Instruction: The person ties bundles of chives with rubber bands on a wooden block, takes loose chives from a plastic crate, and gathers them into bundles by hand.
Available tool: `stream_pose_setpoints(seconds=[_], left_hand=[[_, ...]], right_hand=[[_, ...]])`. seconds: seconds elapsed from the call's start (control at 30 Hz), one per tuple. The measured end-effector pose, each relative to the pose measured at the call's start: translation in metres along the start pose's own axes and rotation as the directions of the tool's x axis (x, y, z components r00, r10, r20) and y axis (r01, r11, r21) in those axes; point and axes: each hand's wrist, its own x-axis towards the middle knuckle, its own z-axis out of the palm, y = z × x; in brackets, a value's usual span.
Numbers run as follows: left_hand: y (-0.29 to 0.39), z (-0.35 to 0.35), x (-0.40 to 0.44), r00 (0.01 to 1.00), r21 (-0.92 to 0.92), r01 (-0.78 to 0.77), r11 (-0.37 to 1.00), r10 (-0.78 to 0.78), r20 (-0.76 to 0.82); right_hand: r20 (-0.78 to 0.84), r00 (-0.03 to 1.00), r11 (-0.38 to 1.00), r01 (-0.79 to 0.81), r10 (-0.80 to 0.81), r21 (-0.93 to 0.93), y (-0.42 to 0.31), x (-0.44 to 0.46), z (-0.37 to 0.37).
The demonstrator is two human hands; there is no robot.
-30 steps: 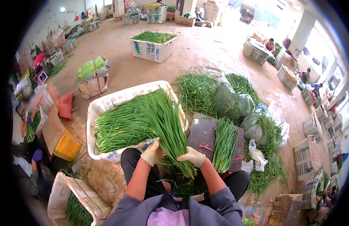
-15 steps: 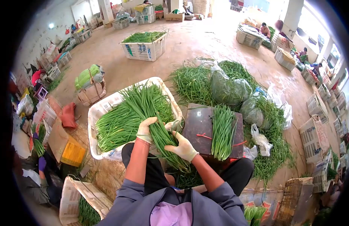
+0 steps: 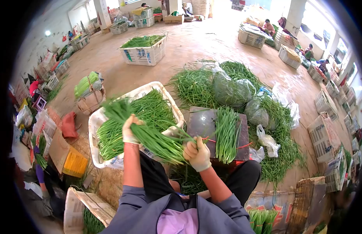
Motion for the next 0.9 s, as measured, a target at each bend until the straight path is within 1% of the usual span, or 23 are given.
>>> stream_pose_setpoints(seconds=[0.03,0.07,0.1,0.13,0.17,0.2,0.23,0.27,0.3,0.33,0.37,0.43,0.47,0.53,0.57,0.6,0.63,0.7,0.77,0.8,0.83,0.87,0.9], left_hand=[[0.012,-0.008,0.009,0.997,-0.057,-0.071,0.996,0.073,0.028],[0.027,-0.027,0.022,0.987,-0.096,-0.08,0.992,0.093,0.133],[0.04,-0.04,0.034,0.964,-0.139,-0.089,0.986,0.121,0.237],[0.051,-0.04,0.037,0.96,-0.158,-0.095,0.983,0.132,0.246],[0.059,-0.034,0.035,0.957,-0.174,-0.095,0.98,0.138,0.257],[0.064,-0.025,0.031,0.958,-0.118,-0.14,0.983,0.164,0.233],[0.067,-0.018,0.029,0.958,-0.117,-0.137,0.984,0.162,0.238],[0.068,-0.01,0.027,0.951,-0.105,-0.142,0.984,0.165,0.263],[0.069,-0.006,0.025,0.944,-0.092,-0.148,0.985,0.168,0.283],[0.07,-0.011,0.029,0.924,-0.09,-0.14,0.986,0.163,0.347],[0.071,-0.01,0.031,0.9,-0.068,-0.156,0.985,0.17,0.401],[0.069,-0.001,0.029,0.914,-0.075,-0.149,0.986,0.166,0.371],[0.067,0.006,0.028,0.912,-0.075,-0.143,0.987,0.161,0.378],[0.062,0.019,0.024,0.904,-0.076,-0.137,0.988,0.156,0.398],[0.06,0.023,0.023,0.903,-0.079,-0.136,0.988,0.156,0.4],[0.059,0.027,0.024,0.89,-0.109,-0.101,0.989,0.139,0.435],[0.058,0.031,0.023,0.875,-0.138,-0.067,0.988,0.124,0.468],[0.063,0.037,0.022,0.881,-0.144,-0.077,0.987,0.135,0.453],[0.072,0.037,0.023,0.906,-0.05,-0.128,0.991,0.137,0.401],[0.08,0.038,0.021,0.916,-0.043,-0.149,0.988,0.155,0.369],[0.086,0.034,0.027,0.917,-0.042,-0.16,0.986,0.165,0.363],[0.094,0.026,0.034,0.933,-0.066,-0.179,0.982,0.191,0.306],[0.1,0.02,0.037,0.945,-0.087,-0.196,0.977,0.212,0.248]], right_hand=[[0.061,0.994,0.986,-0.097,0.09,0.134,-0.005,-0.014,-0.01],[0.003,0.994,0.983,-0.106,0.108,-0.147,-0.007,-0.028,-0.031],[-0.056,0.992,0.9,-0.123,0.11,-0.417,-0.007,-0.037,-0.057],[-0.072,0.99,0.567,-0.131,0.125,-0.813,-0.002,-0.043,-0.084],[-0.097,0.987,0.086,-0.108,0.128,-0.99,0.004,-0.051,-0.103],[-0.241,0.918,-0.27,-0.157,0.316,-0.95,0.007,-0.06,-0.113],[-0.429,0.796,-0.594,-0.11,0.427,-0.796,0.008,-0.065,-0.114],[-0.512,0.758,-0.727,-0.073,0.404,-0.683,0.005,-0.059,-0.11],[-0.198,0.959,-0.521,-0.066,0.203,-0.851,0.009,-0.057,-0.116],[-0.126,0.988,-0.344,-0.087,0.093,-0.935,0.007,-0.049,-0.102],[-0.077,0.996,-0.154,-0.082,-0.039,-0.985,0.001,-0.034,-0.073],[-0.014,0.998,-0.078,-0.018,-0.053,-0.997,-0.013,-0.019,0.001],[0.101,0.993,-0.046,0.099,-0.055,-0.994,-0.01,-0.007,0.01],[0.214,0.975,-0.02,0.213,-0.062,-0.977,-0.003,0.012,0.024],[0.288,0.957,0.003,0.288,-0.036,-0.958,0.002,0.022,0.03],[0.359,0.933,0.03,0.359,-0.009,-0.933,0.004,0.03,0.035],[0.268,0.958,0.086,0.26,0.098,-0.962,0.003,0.033,0.039],[0.071,0.964,0.017,0.068,0.256,-0.998,0.0,0.033,0.045],[0.142,0.969,-0.163,0.176,0.203,-0.971,0.01,0.031,0.001],[0.136,0.978,-0.097,0.152,0.16,-0.984,0.006,0.019,0.003],[0.1,0.987,0.023,0.098,0.123,-0.995,0.003,0.005,0.0],[0.064,0.997,0.084,0.06,0.039,-0.995,0.007,-0.002,-0.023],[0.071,0.996,0.086,0.066,0.051,-0.994,0.011,-0.008,-0.056]])
